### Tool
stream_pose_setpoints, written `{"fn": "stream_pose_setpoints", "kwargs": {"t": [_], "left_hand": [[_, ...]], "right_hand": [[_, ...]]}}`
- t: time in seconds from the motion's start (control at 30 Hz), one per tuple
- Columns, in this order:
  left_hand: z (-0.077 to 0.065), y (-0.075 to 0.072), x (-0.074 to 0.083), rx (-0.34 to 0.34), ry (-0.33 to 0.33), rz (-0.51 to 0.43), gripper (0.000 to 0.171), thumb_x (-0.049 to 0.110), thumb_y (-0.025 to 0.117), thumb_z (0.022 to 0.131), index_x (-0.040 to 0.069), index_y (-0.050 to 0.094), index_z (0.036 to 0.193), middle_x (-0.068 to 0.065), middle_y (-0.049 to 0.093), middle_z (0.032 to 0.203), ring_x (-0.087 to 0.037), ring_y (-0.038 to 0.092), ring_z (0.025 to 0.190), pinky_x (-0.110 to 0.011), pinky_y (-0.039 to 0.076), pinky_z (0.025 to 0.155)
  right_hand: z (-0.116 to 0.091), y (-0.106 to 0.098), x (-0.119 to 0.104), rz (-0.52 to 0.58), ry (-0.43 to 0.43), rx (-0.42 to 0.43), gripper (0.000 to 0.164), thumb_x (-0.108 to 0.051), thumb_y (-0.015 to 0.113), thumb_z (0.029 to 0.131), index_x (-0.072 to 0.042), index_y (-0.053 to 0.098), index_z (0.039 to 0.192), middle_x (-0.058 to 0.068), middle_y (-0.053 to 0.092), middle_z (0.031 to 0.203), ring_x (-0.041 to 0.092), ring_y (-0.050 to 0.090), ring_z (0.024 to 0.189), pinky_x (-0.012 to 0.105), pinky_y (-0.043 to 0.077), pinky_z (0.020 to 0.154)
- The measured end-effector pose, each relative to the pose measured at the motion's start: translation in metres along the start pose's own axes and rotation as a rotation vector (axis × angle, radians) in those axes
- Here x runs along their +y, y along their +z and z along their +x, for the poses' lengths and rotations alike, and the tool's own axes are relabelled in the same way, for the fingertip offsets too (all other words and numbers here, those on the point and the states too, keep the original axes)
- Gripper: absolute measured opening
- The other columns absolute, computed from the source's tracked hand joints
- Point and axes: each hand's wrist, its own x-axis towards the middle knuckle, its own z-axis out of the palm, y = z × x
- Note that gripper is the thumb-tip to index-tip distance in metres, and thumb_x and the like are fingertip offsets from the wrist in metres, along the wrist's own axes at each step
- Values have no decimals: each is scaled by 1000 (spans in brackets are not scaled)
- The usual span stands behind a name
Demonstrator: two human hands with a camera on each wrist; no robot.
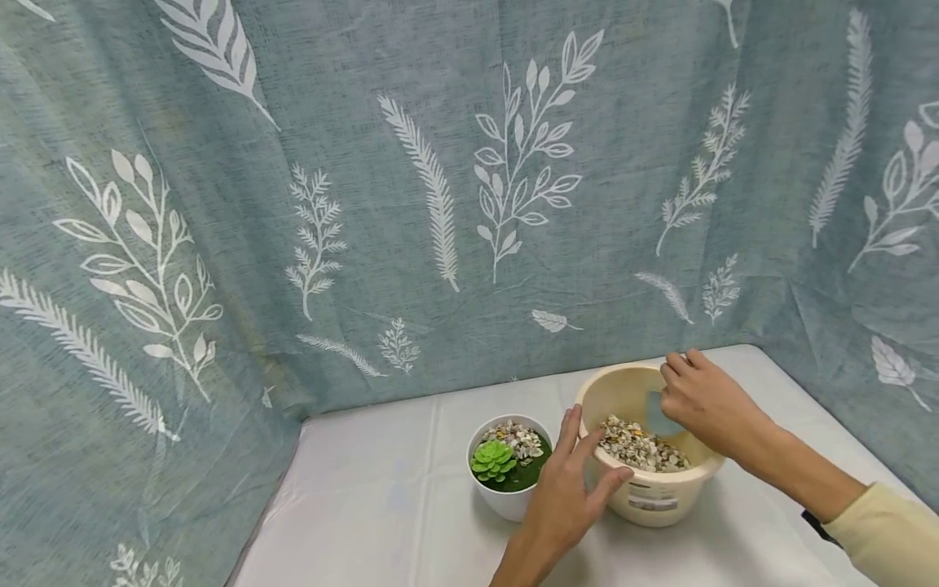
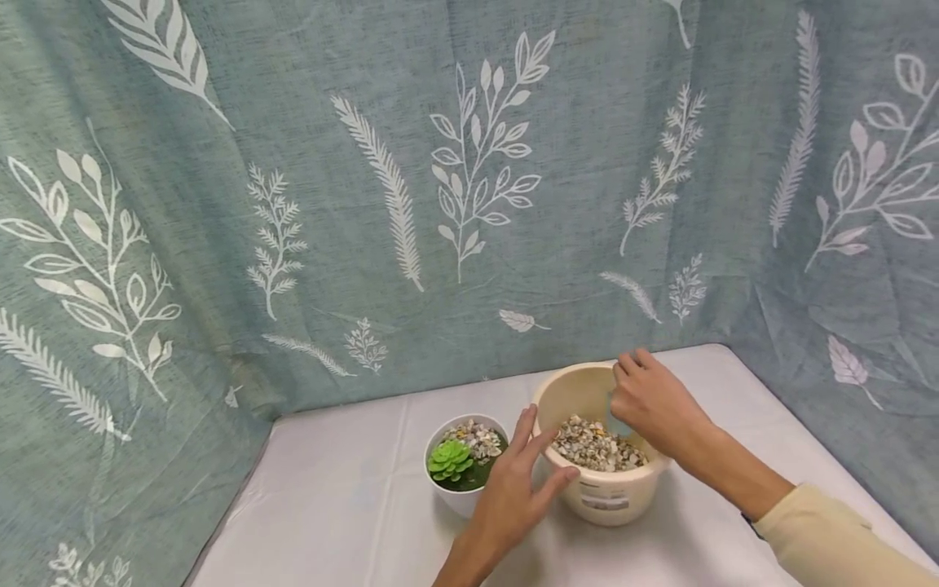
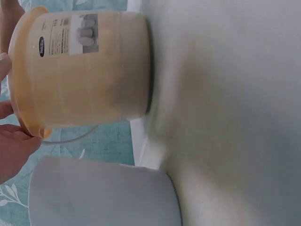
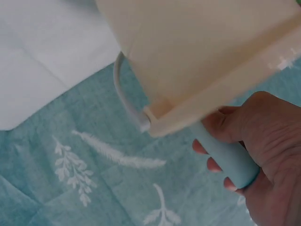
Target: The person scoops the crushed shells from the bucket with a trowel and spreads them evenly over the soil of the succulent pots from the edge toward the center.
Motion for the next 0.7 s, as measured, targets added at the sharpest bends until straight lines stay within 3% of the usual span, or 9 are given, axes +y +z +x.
{"fn": "stream_pose_setpoints", "kwargs": {"t": [0.1,0.33,0.5,0.7], "left_hand": [[0,0,-1,19,16,21,59,56,49,86,17,52,129,-13,27,147,-27,31,132,-38,42,96],[-1,-1,1,20,40,11,61,56,52,85,15,52,129,-15,26,147,-29,33,131,-38,45,92],[-3,-1,1,35,58,57,68,61,56,79,13,54,127,-16,28,147,-31,34,129,-39,47,90],[-1,1,0,28,56,87,69,63,54,79,13,54,127,-16,28,147,-29,33,130,-38,47,90]], "right_hand": [[5,6,-6,-41,-26,-23,41,-5,76,70,-9,43,47,10,44,63,24,34,64,35,29,62],[-1,18,-8,11,2,-58,30,-9,74,71,-9,51,51,10,49,62,26,41,65,36,32,61],[-5,22,-8,133,57,-14,27,-3,71,59,-12,48,50,8,50,55,26,40,59,37,31,57],[-6,22,-11,297,150,-17,31,-2,69,53,-18,42,50,1,47,50,24,40,52,38,32,53]]}}
